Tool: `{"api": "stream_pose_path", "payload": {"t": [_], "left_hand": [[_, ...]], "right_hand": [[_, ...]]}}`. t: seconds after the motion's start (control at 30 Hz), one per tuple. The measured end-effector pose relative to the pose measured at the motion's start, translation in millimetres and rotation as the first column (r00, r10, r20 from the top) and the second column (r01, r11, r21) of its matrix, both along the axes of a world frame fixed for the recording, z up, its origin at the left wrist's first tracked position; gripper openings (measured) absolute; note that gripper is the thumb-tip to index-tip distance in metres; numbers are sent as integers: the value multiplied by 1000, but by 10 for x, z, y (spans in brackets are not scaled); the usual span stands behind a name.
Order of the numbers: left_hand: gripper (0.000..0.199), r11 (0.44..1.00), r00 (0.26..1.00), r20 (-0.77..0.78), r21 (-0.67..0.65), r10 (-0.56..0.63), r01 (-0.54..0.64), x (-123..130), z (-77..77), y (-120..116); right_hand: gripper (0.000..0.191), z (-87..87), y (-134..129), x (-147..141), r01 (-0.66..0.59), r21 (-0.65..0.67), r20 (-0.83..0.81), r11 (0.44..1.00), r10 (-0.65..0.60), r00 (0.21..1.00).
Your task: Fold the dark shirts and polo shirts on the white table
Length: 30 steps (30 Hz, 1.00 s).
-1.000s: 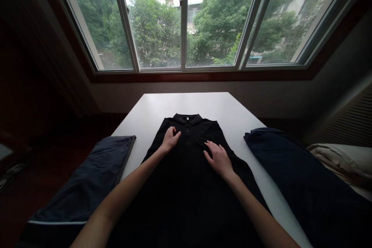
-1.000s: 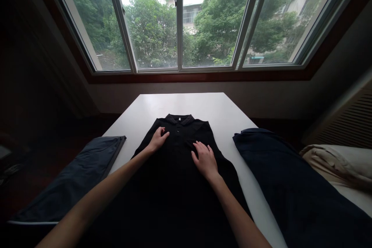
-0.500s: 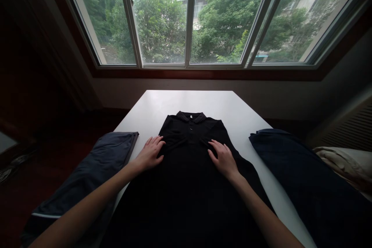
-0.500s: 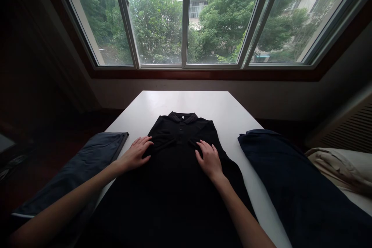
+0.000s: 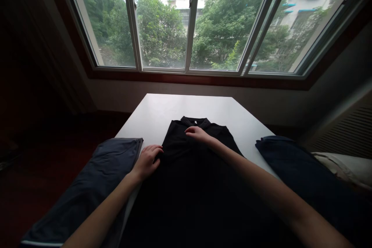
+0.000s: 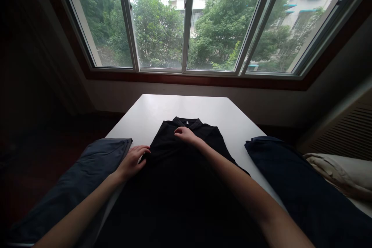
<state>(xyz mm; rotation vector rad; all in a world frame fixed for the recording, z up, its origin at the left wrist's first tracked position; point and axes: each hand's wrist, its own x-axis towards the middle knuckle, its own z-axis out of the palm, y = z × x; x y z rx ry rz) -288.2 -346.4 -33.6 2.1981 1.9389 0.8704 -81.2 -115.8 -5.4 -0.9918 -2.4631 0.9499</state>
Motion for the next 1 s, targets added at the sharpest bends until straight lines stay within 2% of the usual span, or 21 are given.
{"api": "stream_pose_path", "payload": {"t": [0.13, 0.27, 0.37, 0.6, 0.8, 1.0], "left_hand": [[21, 999, 999, 21, 34, 40, -41, -63, 20, 30], [16, 994, 994, 59, 47, 92, -94, -108, 29, 47], [17, 996, 993, 84, 29, 86, -89, -135, 23, 61], [16, 993, 991, 51, -8, 121, -120, -142, 29, 73], [15, 987, 987, 16, -32, 158, -157, -145, 37, 66], [16, 974, 978, -26, -79, 209, -210, -141, 76, 57]], "right_hand": [[18, -72, 315, -577, 69, -65, 68, 995, -65, 996], [8, -151, 496, -912, 131, -133, 103, 982, -118, 988], [2, -181, 575, -1044, 166, -192, 97, 967, -149, 984], [14, -203, 662, -1294, 181, -310, -43, 933, -204, 978], [16, -244, 665, -1624, 160, -301, -191, 940, -223, 956], [14, -343, 655, -1820, 169, -237, -218, 957, -222, 950]]}}
